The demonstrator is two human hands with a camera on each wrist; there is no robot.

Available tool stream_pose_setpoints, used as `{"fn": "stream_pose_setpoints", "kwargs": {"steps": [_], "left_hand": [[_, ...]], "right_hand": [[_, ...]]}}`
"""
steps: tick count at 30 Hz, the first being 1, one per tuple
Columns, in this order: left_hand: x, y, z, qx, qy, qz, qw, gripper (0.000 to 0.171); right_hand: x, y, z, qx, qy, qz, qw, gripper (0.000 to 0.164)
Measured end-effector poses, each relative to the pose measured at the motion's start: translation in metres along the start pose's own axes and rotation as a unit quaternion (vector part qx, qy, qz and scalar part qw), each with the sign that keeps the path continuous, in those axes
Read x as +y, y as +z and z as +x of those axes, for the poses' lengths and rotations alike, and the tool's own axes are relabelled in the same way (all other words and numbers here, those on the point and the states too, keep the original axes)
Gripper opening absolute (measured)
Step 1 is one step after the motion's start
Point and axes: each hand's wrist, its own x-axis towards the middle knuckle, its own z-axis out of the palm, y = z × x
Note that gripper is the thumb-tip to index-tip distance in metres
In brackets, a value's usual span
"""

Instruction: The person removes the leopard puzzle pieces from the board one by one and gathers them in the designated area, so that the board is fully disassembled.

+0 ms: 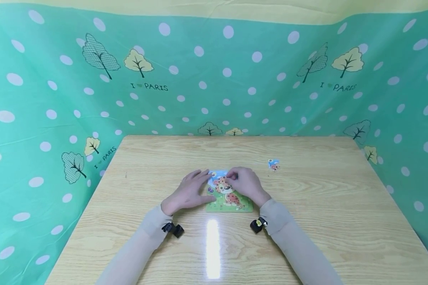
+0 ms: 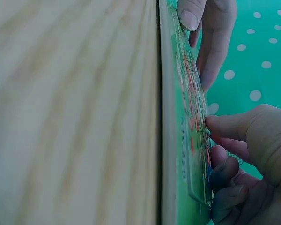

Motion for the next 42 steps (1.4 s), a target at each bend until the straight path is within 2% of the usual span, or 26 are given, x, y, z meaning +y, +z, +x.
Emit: {"fn": "stream_pose_setpoints", "kwargs": {"steps": [14, 24, 32, 42], "left_hand": [[0.000, 0.000, 0.000, 0.004, 0.001, -0.002, 1.0000, 0.091], [0.000, 0.000, 0.000, 0.006, 0.005, -0.005, 1.0000, 0.090], [-0.001, 0.001, 0.000, 0.008, 0.008, -0.002, 0.9999, 0.089], [0.000, 0.000, 0.000, 0.007, 0.006, -0.004, 0.9999, 0.090]], "right_hand": [[-0.003, 0.006, 0.010, 0.000, 0.021, -0.043, 0.999, 0.035], [-0.007, 0.009, 0.011, -0.003, 0.044, -0.064, 0.997, 0.038], [-0.006, 0.008, 0.011, -0.010, 0.066, -0.054, 0.996, 0.041], [-0.008, 0.007, 0.009, -0.026, 0.061, -0.065, 0.996, 0.043]]}}
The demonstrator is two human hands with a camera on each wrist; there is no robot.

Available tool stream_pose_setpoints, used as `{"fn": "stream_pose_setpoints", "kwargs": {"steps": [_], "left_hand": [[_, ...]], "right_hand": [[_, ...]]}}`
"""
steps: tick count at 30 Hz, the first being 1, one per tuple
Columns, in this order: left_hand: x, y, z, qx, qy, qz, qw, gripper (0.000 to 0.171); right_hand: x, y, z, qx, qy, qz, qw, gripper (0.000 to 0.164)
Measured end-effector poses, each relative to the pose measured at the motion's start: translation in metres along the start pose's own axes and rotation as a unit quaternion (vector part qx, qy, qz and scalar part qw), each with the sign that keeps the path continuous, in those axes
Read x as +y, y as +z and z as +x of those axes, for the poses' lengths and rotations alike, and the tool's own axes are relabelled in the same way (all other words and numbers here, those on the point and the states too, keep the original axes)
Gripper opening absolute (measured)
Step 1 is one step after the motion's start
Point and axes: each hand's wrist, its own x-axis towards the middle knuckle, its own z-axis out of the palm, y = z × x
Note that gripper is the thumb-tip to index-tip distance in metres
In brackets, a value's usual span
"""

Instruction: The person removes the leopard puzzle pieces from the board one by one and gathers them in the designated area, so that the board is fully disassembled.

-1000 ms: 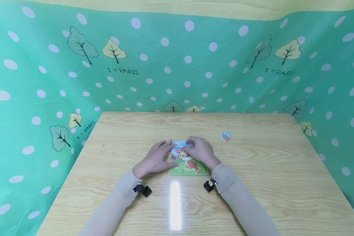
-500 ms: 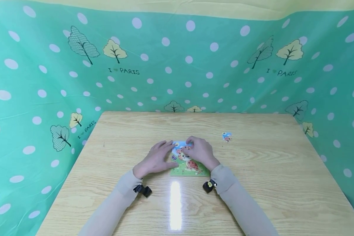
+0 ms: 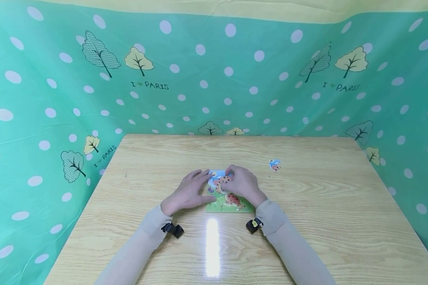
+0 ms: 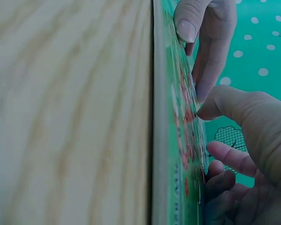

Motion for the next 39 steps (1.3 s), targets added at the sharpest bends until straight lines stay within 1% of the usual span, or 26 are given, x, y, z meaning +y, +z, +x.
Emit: {"fn": "stream_pose_setpoints", "kwargs": {"steps": [5, 14, 19, 22, 26, 29, 33, 36, 39], "left_hand": [[0.000, 0.000, 0.001, -0.007, -0.007, 0.005, 0.9999, 0.091], [0.000, -0.002, 0.000, -0.001, -0.001, -0.001, 1.0000, 0.089], [0.000, -0.002, -0.001, -0.001, 0.000, 0.004, 1.0000, 0.090], [0.000, 0.000, -0.001, 0.001, 0.001, 0.003, 1.0000, 0.090], [-0.001, 0.001, -0.001, 0.006, 0.004, -0.003, 1.0000, 0.090], [-0.001, 0.001, -0.001, 0.005, 0.007, -0.001, 1.0000, 0.090], [-0.001, 0.001, 0.000, 0.004, 0.006, 0.002, 1.0000, 0.090], [-0.001, 0.001, 0.000, 0.004, 0.004, 0.002, 1.0000, 0.089], [-0.001, 0.001, 0.000, 0.003, 0.003, 0.004, 1.0000, 0.089]], "right_hand": [[0.000, 0.002, 0.001, 0.023, -0.001, 0.004, 1.000, 0.038], [-0.006, 0.007, 0.004, 0.052, 0.012, -0.016, 0.998, 0.039], [-0.006, 0.012, 0.005, 0.056, 0.002, -0.010, 0.998, 0.040], [-0.005, 0.015, 0.005, 0.067, -0.011, -0.011, 0.998, 0.040], [-0.004, 0.016, 0.006, 0.079, -0.023, -0.013, 0.997, 0.047], [-0.003, 0.015, 0.005, 0.072, -0.022, -0.010, 0.997, 0.054], [-0.004, 0.013, 0.004, 0.063, -0.015, 0.005, 0.998, 0.059], [-0.003, 0.011, 0.004, 0.060, -0.016, 0.013, 0.998, 0.058], [0.002, 0.007, 0.004, 0.053, -0.030, 0.019, 0.998, 0.053]]}}
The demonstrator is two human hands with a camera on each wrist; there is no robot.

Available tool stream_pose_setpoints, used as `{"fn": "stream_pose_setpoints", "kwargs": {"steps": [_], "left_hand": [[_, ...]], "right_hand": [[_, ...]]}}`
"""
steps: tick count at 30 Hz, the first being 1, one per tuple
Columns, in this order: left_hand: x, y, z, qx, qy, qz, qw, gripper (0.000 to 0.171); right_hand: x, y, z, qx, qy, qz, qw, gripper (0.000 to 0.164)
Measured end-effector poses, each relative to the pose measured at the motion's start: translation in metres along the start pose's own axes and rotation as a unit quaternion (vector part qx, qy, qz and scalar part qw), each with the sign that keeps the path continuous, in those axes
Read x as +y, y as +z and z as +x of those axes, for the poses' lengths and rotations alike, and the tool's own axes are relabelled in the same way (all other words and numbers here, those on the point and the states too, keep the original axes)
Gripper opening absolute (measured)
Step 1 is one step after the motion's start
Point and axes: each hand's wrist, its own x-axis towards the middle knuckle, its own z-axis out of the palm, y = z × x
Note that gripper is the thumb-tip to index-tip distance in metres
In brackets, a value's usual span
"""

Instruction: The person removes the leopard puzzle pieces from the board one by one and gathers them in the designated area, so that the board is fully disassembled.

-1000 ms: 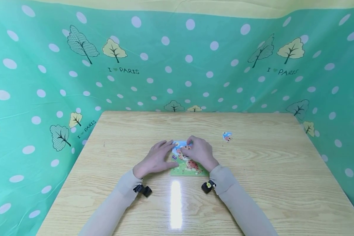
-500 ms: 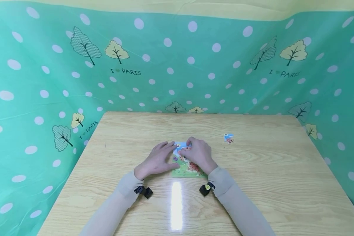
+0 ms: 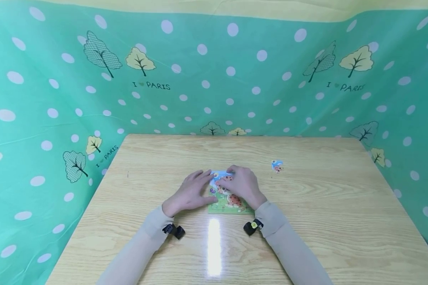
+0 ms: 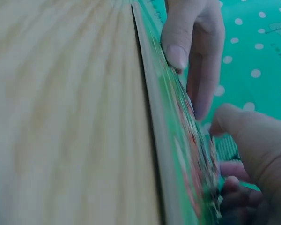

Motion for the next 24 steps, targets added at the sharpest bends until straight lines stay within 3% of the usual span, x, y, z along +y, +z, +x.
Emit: {"fn": "stream_pose_setpoints", "kwargs": {"steps": [4, 9, 12, 24], "left_hand": [[0.000, -0.001, 0.000, -0.002, 0.002, 0.000, 1.0000, 0.090], [0.001, -0.002, 0.000, -0.004, 0.001, 0.002, 1.0000, 0.091], [0.000, -0.001, 0.001, -0.008, -0.003, 0.003, 1.0000, 0.091], [-0.003, 0.002, 0.001, -0.006, -0.003, 0.008, 0.9999, 0.092]], "right_hand": [[0.008, -0.010, -0.002, -0.032, -0.020, 0.007, 0.999, 0.057], [0.016, -0.020, -0.003, -0.085, -0.032, 0.020, 0.996, 0.074], [0.020, -0.024, -0.003, -0.102, -0.044, 0.031, 0.993, 0.074], [0.027, -0.024, -0.002, -0.082, -0.070, 0.064, 0.992, 0.057]]}}
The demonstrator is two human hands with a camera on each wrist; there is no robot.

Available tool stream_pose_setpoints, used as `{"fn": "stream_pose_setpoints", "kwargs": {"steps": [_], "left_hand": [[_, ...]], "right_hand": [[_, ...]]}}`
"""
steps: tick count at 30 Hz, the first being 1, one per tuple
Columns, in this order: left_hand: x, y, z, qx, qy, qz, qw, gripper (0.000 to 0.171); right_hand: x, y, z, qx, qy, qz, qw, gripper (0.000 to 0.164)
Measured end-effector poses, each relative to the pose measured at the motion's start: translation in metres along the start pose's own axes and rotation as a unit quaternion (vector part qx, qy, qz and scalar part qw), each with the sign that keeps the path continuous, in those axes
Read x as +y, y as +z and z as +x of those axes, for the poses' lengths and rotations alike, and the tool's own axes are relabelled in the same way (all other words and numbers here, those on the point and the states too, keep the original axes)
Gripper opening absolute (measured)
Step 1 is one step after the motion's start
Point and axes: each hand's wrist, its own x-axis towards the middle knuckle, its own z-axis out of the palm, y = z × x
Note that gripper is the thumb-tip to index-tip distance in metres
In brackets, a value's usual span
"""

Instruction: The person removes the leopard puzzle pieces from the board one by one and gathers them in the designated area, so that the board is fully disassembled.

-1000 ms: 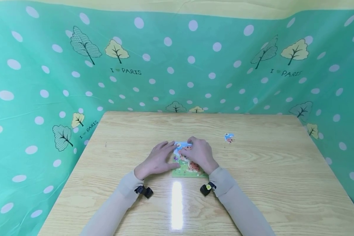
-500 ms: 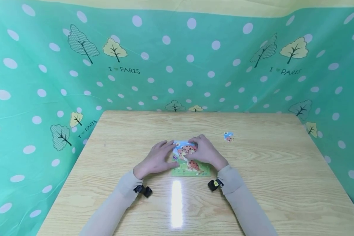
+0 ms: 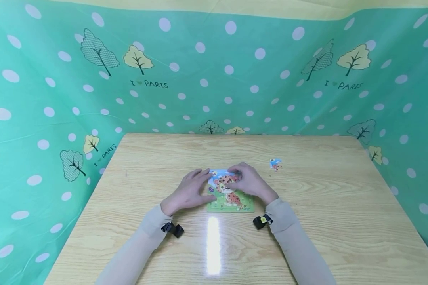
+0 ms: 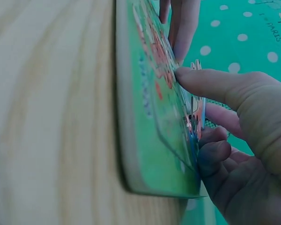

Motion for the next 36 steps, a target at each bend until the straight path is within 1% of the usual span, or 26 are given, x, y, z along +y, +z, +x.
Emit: {"fn": "stream_pose_setpoints", "kwargs": {"steps": [7, 12, 21, 32, 36], "left_hand": [[0.001, -0.001, 0.000, -0.003, -0.001, 0.004, 1.0000, 0.092], [0.002, -0.002, 0.000, -0.004, -0.004, 0.005, 1.0000, 0.092], [0.002, -0.001, 0.000, -0.003, -0.005, 0.003, 1.0000, 0.092], [0.002, -0.001, 0.000, -0.004, -0.005, -0.004, 1.0000, 0.092], [0.001, -0.001, -0.001, -0.004, -0.005, -0.004, 1.0000, 0.092]], "right_hand": [[0.003, 0.001, 0.001, 0.017, 0.009, 0.016, 1.000, 0.055], [0.003, 0.001, 0.001, 0.021, 0.004, 0.030, 0.999, 0.055], [0.005, -0.001, 0.001, 0.010, -0.003, 0.056, 0.998, 0.056], [0.010, -0.004, -0.002, 0.012, 0.002, 0.077, 0.997, 0.049], [0.013, -0.007, -0.005, 0.010, 0.013, 0.085, 0.996, 0.050]]}}
